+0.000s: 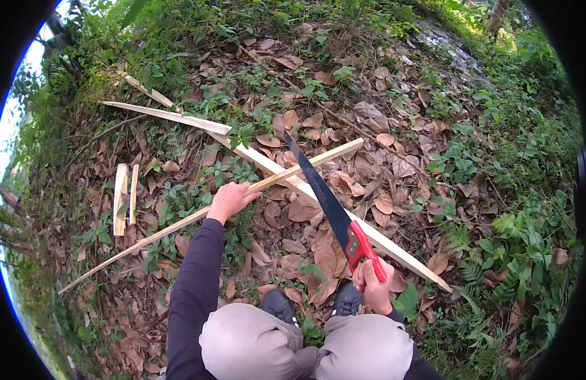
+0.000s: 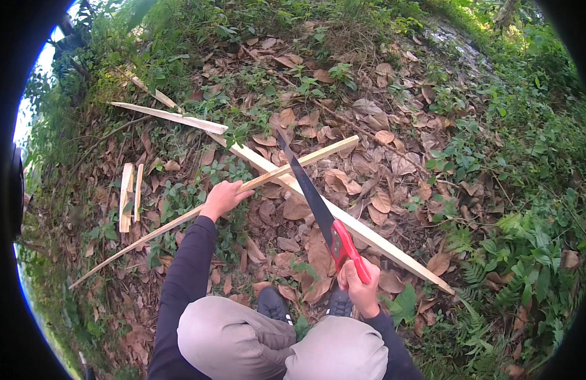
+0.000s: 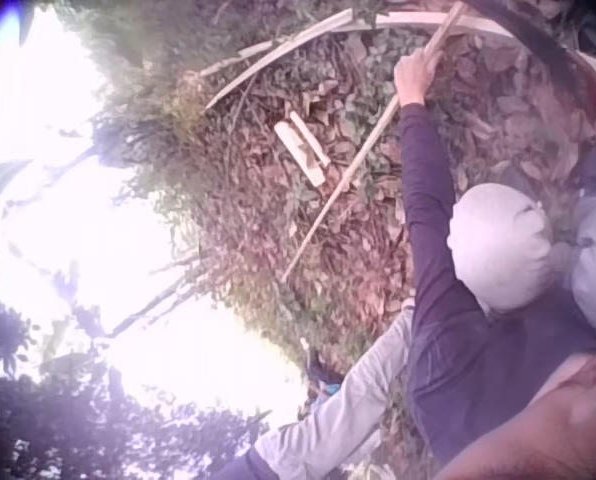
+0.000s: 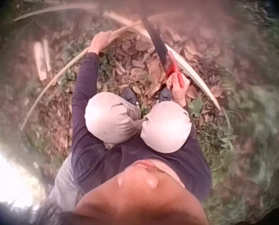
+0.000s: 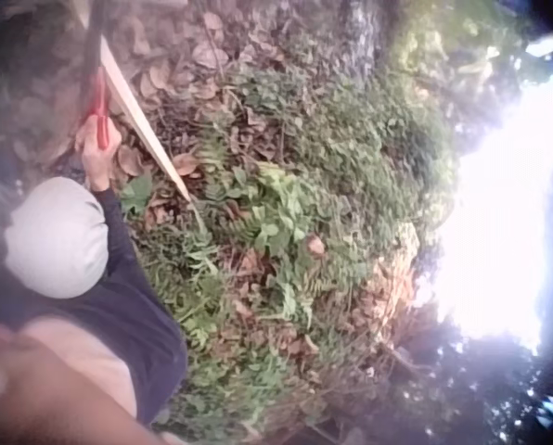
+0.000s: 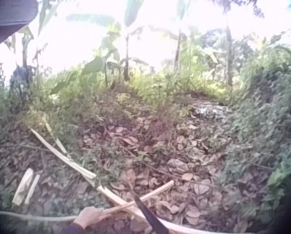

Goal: The person uses a red folding saw to cut a long, thin piece of light-colored wood lying on the forest floor. The person holds the wood steady with their left hand while sawing with their right hand, creating a notch or cut in the center of the piece.

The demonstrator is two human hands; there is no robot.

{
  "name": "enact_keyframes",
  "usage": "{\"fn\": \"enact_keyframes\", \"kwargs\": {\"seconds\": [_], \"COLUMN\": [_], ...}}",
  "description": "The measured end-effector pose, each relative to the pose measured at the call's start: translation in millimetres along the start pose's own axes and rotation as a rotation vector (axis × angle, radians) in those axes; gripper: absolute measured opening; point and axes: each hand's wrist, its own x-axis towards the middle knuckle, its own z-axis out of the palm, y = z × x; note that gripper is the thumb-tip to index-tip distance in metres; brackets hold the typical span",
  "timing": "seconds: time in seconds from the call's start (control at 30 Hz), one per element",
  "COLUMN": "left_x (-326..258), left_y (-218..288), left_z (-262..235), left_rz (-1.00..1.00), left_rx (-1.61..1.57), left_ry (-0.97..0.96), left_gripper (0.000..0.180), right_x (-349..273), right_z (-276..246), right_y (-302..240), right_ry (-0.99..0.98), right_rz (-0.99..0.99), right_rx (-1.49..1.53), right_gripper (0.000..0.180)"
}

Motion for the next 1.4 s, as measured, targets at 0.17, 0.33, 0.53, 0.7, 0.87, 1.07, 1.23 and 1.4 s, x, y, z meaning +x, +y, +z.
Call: {"fn": "enact_keyframes", "kwargs": {"seconds": [0.17, 0.33, 0.53, 0.7, 0.87, 1.07, 1.23, 1.4], "left_x": [2, 4, 1, 2, 4, 11, 24, 21], "left_y": [-12, -12, -6, -5, -7, 13, 24, 28], "left_z": [8, 7, 10, 8, 4, 8, 14, 23], "left_rz": [-0.074, -0.108, -0.112, -0.114, -0.058, -0.091, -0.329, -0.326], "left_rx": [-0.008, -0.056, -0.015, -0.019, -0.009, -0.058, -0.155, -0.095], "left_ry": [-0.086, -0.074, -0.059, -0.066, -0.084, -0.005, -0.044, 0.039], "left_gripper": [0.072, 0.074, 0.074, 0.073, 0.069, 0.068, 0.081, 0.079], "right_x": [9, 24, 42, 43, 42, 41, 35, 27], "right_z": [13, 19, 20, 22, 22, 20, 13, 2], "right_y": [11, 17, 42, 47, 44, 48, 51, 62], "right_ry": [0.007, -0.007, -0.037, -0.046, -0.043, -0.076, -0.121, -0.232], "right_rz": [0.006, -0.071, -0.173, -0.222, -0.224, -0.22, -0.145, -0.047], "right_rx": [-0.068, -0.398, -0.504, -0.54, -0.56, -0.583, -0.565, -0.524], "right_gripper": [0.038, 0.027, 0.023, 0.023, 0.024, 0.024, 0.028, 0.027]}}
